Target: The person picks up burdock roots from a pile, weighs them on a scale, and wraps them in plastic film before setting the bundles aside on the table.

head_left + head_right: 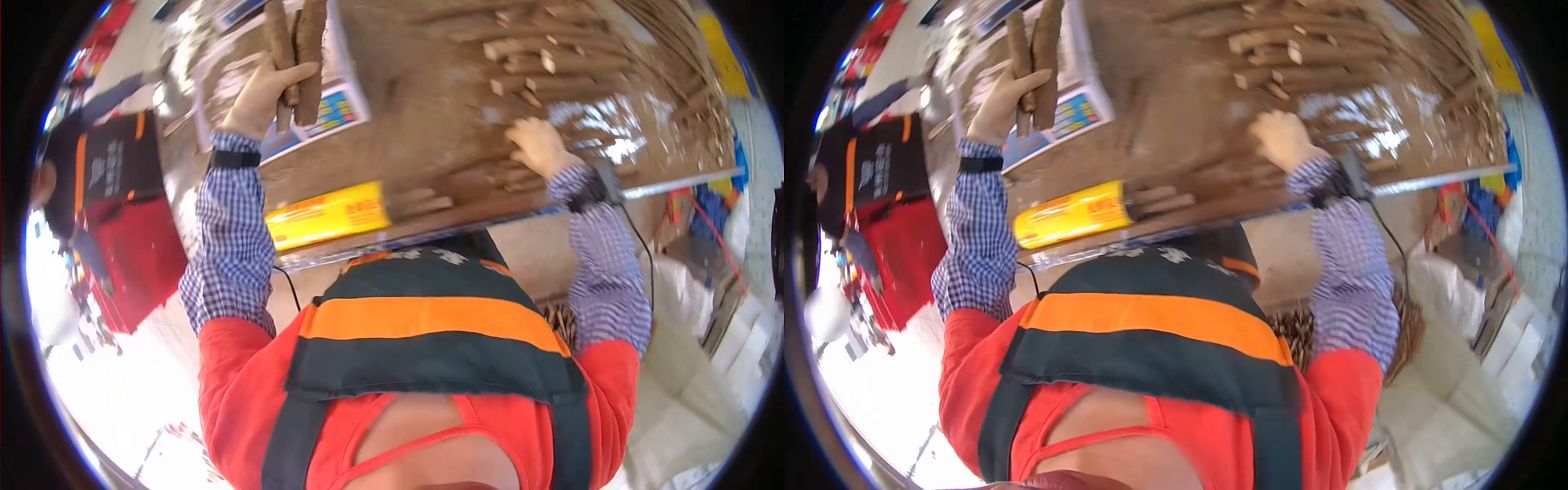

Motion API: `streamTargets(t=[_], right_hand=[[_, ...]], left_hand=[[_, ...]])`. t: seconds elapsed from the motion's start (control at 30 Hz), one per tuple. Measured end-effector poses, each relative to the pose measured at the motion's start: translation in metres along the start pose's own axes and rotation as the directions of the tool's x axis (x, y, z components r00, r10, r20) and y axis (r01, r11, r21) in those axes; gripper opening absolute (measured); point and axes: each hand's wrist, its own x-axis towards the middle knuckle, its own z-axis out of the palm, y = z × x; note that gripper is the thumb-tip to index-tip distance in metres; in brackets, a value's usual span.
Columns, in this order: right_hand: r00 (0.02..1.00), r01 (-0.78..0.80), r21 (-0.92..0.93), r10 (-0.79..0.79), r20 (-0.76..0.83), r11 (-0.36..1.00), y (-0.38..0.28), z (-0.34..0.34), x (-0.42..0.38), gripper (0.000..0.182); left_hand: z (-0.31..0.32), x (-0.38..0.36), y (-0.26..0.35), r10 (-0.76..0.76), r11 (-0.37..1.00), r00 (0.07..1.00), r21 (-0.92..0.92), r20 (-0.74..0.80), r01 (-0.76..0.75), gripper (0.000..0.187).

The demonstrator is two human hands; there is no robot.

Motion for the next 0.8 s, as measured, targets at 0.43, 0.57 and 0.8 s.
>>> streamTargets(t=[0.43, 0.57, 0.8], right_hand=[[0.832, -0.072, 0.508, 0.332, -0.444, 0.858, -0.19, -0.18, 0.135, 0.057], [0.931, -0.045, 0.658, 0.271, -0.245, 0.751, -0.258, -0.173, 0.23, 0.065], [0.91, -0.08, 0.624, 0.313, -0.273, 0.777, -0.226, -0.196, 0.202, 0.079]], left_hand=[[-0.138, 0.018, -0.105, 0.395, 0.722, 0.862, 0.688, -0.318, -0.077, 0.097], [-0.141, 0.017, -0.117, 0.463, 0.747, 0.821, 0.646, -0.334, -0.158, 0.098], [-0.206, -0.041, -0.098, 0.457, 0.889, 0.86, 0.085, -0.228, -0.45, 0.062]])
